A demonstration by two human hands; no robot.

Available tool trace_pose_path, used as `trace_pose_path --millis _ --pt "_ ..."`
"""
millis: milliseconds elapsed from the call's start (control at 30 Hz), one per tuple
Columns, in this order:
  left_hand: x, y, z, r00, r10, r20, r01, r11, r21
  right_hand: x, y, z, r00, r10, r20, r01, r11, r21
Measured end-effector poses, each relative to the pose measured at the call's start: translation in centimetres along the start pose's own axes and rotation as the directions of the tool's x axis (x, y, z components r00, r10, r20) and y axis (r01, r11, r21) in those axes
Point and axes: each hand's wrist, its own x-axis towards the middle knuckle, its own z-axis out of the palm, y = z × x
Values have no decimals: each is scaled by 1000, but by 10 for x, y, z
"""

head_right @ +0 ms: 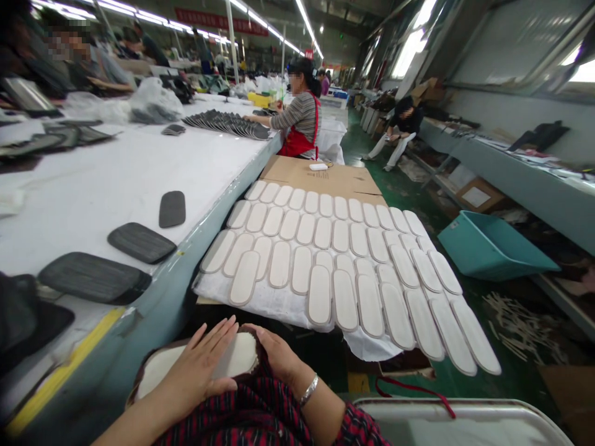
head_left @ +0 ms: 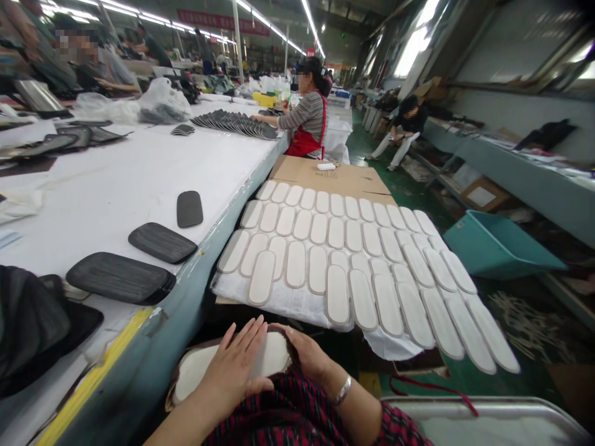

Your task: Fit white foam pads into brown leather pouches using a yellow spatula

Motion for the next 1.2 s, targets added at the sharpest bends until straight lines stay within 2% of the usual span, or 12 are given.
trace_pose_path --millis 100,167,267,367,433,567,800,967,1067,1200 --pt "0 -1 1 1000 -11 -10 11 1000 8 3 2 3 993 -62 -104 36 971 -238" --pt "1 0 -1 999 -29 20 29 1000 3 3 0 3 988 -73 -134 27 949 -313" --pt "2 1 -4 998 -44 35 45 999 -14 -7 6 9 988 -8 -152 -14 990 -142" --pt "1 2 -7 999 -36 24 37 999 -32 -24 24 22 953 3 -302 8 999 38" --pt "1 2 -8 999 -32 23 33 999 -36 -31 36 33 916 -17 -401 40 998 48" --pt "1 2 -8 999 -36 17 37 998 -41 -30 45 48 867 -42 -496 38 999 -19" --pt "-2 0 -4 1000 -29 -12 28 998 -49 -28 46 53 853 26 -521 -39 999 -13" --pt "0 1 -8 999 -44 -17 44 998 -36 -19 36 56 848 -88 -523 19 991 -136" --pt "2 3 -9 999 -43 -24 42 999 -33 -19 30 53 845 -110 -523 8 981 -193" --pt "2 2 -7 1000 -12 -25 11 999 -36 -31 34 55 845 -48 -533 -6 995 -99"
